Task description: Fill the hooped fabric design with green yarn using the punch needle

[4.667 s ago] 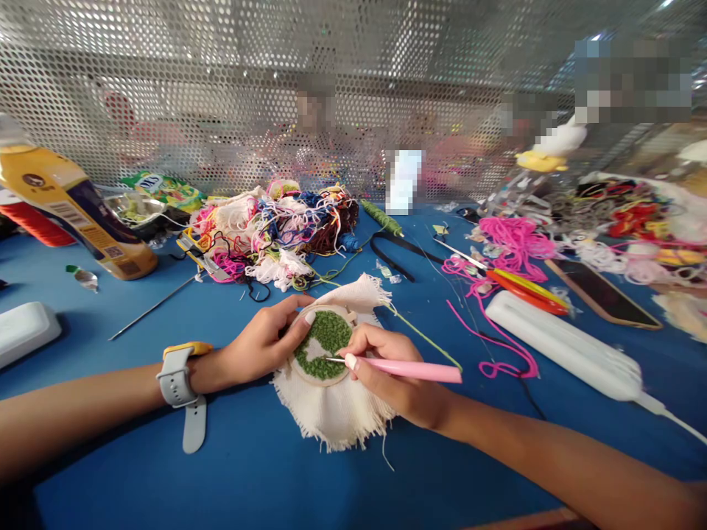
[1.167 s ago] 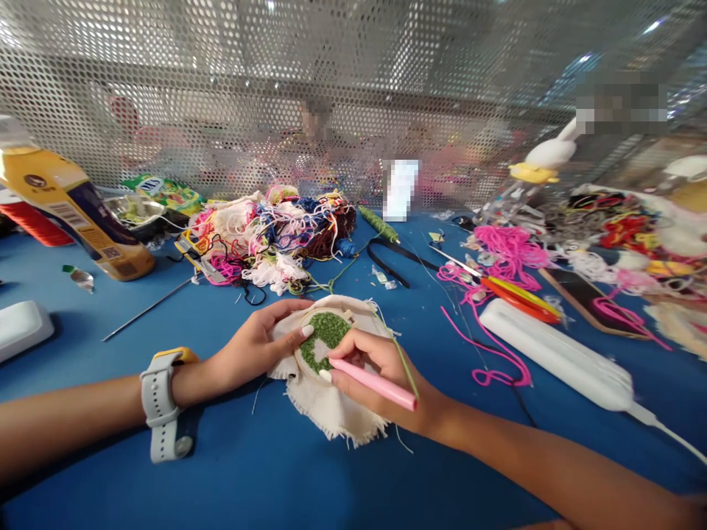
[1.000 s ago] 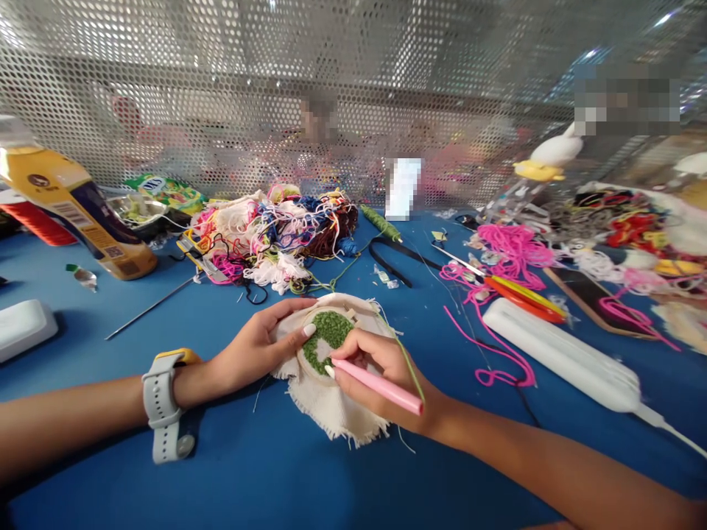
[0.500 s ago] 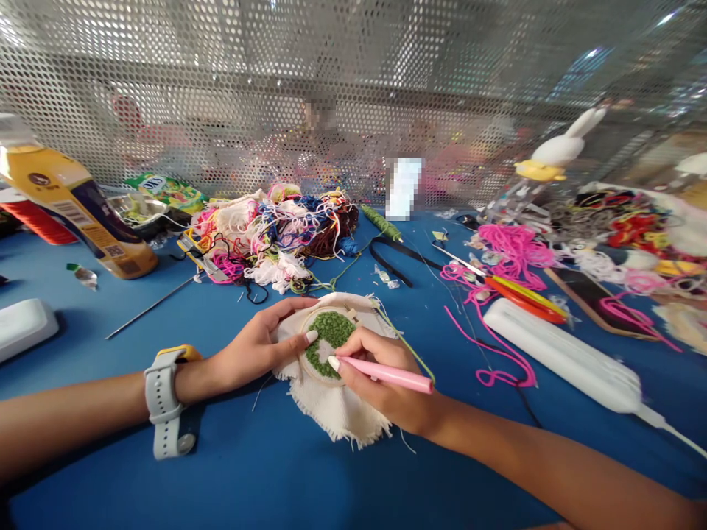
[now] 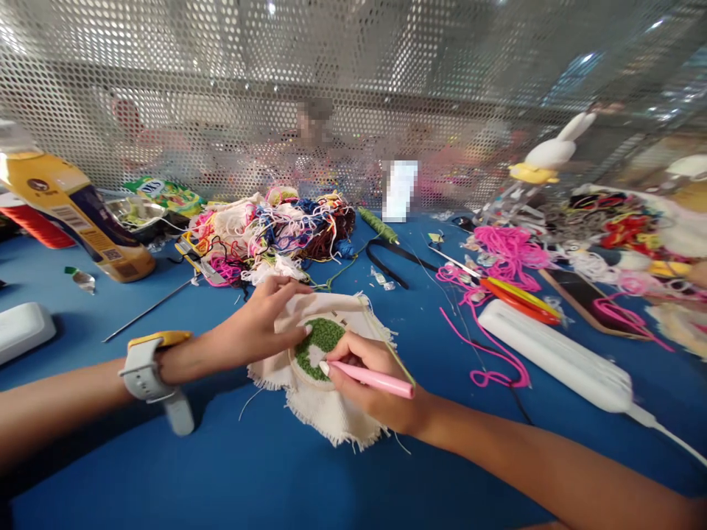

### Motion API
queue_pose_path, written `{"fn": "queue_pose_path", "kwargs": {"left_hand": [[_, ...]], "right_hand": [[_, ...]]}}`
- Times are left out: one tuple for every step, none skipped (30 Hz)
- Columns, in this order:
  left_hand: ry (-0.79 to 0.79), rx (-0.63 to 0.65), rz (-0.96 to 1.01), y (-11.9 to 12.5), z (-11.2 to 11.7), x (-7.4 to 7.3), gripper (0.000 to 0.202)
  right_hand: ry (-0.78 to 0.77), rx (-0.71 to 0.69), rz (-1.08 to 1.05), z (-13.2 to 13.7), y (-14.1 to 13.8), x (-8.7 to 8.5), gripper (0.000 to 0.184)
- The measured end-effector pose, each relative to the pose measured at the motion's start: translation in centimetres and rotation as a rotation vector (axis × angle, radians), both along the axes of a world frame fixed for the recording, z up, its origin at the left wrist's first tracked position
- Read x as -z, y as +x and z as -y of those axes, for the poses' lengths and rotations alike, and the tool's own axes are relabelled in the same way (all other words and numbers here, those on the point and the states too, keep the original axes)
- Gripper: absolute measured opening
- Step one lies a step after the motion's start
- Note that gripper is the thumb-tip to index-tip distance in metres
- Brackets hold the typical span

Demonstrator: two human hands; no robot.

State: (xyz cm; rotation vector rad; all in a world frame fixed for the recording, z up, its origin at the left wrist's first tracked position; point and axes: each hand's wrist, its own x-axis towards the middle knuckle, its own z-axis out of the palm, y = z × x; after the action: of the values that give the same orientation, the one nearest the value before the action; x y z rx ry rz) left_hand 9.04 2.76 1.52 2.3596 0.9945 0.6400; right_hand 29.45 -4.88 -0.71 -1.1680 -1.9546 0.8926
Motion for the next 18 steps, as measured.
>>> {"fn": "queue_pose_path", "kwargs": {"left_hand": [[0.145,0.021,-0.039,0.6,-0.5,-0.4,0.046],[0.254,0.049,-0.08,1.4,-0.9,-0.7,0.049],[0.332,0.091,-0.132,2.5,-1.2,-0.9,0.052],[0.394,0.141,-0.186,3.7,-1.5,-0.9,0.054],[0.427,0.177,-0.248,5.0,-1.8,-0.9,0.056],[0.467,0.183,-0.294,6.4,-2.1,-0.8,0.056],[0.508,0.173,-0.343,7.6,-2.4,-0.7,0.051],[0.552,0.145,-0.401,8.7,-2.8,-0.7,0.043],[0.594,0.1,-0.455,9.6,-3.2,-0.6,0.038],[0.626,0.049,-0.499,10.2,-3.6,-0.7,0.035],[0.644,0.0,-0.523,10.6,-4.2,-0.9,0.033],[0.654,-0.04,-0.534,10.7,-4.7,-1.2,0.032],[0.661,-0.076,-0.537,10.6,-5.3,-1.6,0.033],[0.666,-0.11,-0.534,10.3,-6.0,-2.0,0.035],[0.669,-0.141,-0.528,10.0,-6.6,-2.6,0.037],[0.651,-0.175,-0.509,9.6,-7.2,-3.2,0.039],[0.605,-0.208,-0.477,9.2,-7.8,-3.8,0.041],[0.54,-0.235,-0.442,8.9,-8.5,-4.4,0.043]], "right_hand": [[0.003,-0.007,-0.003,0.0,0.0,0.1,0.005],[0.007,-0.013,-0.006,0.0,-0.1,0.2,0.006],[0.014,-0.016,-0.006,0.0,-0.1,0.3,0.006],[0.024,-0.017,-0.001,0.0,-0.1,0.4,0.006],[0.033,-0.017,0.007,0.0,-0.1,0.5,0.007],[0.041,-0.017,0.013,0.0,0.0,0.6,0.007],[0.048,-0.02,0.014,0.0,0.0,0.6,0.008],[0.052,-0.026,0.011,0.0,0.0,0.6,0.009],[0.053,-0.033,0.004,0.0,0.0,0.5,0.009],[0.054,-0.037,-0.003,0.0,-0.1,0.5,0.01],[0.054,-0.039,-0.009,0.0,0.0,0.5,0.01],[0.051,-0.04,-0.012,0.0,0.0,0.5,0.009],[0.045,-0.042,-0.012,0.0,0.0,0.5,0.009],[0.04,-0.042,-0.012,0.0,0.0,0.6,0.009],[0.036,-0.043,-0.013,0.0,0.0,0.6,0.009],[0.033,-0.044,-0.016,-0.1,0.1,0.7,0.01],[0.03,-0.047,-0.02,-0.1,0.1,0.8,0.01],[0.029,-0.049,-0.025,-0.1,0.1,0.9,0.011]]}}
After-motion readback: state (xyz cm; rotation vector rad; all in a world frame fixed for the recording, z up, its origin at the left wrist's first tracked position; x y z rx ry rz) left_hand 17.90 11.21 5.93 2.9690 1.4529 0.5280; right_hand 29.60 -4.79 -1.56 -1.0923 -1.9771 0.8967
